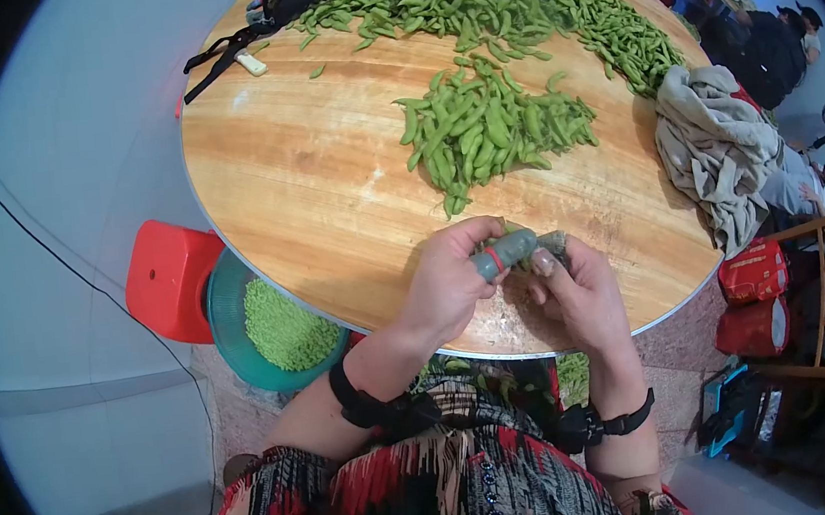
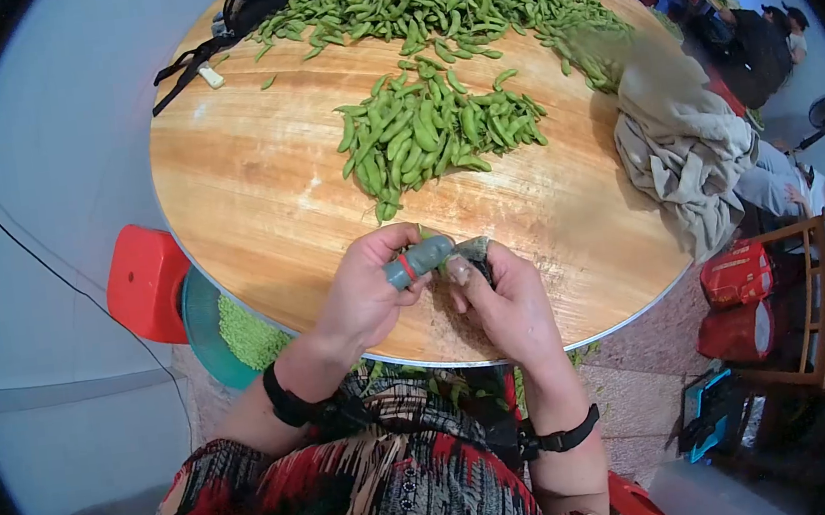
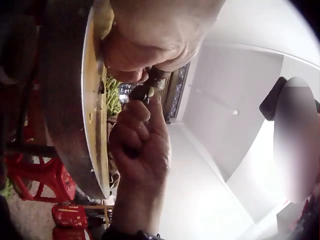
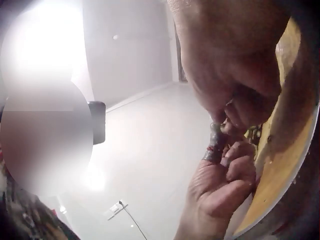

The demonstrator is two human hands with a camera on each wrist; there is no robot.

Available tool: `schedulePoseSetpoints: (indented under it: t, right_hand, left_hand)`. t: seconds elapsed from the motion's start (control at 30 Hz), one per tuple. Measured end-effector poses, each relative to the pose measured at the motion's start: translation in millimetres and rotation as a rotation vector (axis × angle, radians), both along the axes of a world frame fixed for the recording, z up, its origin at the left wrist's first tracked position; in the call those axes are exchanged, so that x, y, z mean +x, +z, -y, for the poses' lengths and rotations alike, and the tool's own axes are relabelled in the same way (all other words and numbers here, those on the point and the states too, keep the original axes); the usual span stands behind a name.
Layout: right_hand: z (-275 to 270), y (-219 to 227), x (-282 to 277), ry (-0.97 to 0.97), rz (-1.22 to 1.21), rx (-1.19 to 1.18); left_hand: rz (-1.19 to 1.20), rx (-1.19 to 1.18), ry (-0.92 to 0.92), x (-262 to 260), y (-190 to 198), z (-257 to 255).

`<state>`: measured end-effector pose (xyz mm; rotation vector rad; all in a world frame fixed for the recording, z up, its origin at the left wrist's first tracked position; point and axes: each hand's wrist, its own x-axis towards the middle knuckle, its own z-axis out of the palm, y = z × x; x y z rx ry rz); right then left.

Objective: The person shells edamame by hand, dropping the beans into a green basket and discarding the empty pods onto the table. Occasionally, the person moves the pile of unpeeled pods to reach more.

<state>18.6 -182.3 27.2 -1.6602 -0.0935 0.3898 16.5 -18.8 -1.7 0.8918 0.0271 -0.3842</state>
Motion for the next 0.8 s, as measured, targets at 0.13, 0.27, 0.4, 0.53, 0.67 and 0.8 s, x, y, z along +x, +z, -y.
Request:
schedulePoseSetpoints:
  t: [0.13,0.27,0.4,0.53,0.67,0.8]
  right_hand:
    - [0.3,10.0,-8.5,0.039,-0.311,0.332]
    - [6.2,8.4,-8.8,0.112,-0.373,0.360]
    - [2.1,8.5,-9.1,0.099,-0.372,0.371]
    - [-2.6,7.7,-11.8,0.004,-0.342,0.354]
    - [0.4,10.7,-10.6,0.051,-0.503,0.525]
    - [-2.6,3.2,-9.8,0.025,-0.496,0.552]
  left_hand:
    - [0.013,0.040,0.100,-1.0,8.1,5.8]
    - [0.039,0.123,0.122,-2.9,13.1,6.7]
    - [0.218,0.496,0.197,-2.6,11.4,7.7]
    - [0.289,0.468,0.162,-3.5,6.2,6.9]
    - [0.021,0.005,-0.085,-0.9,8.2,-0.5]
    - [0.026,-0.016,-0.121,0.9,2.9,-0.8]
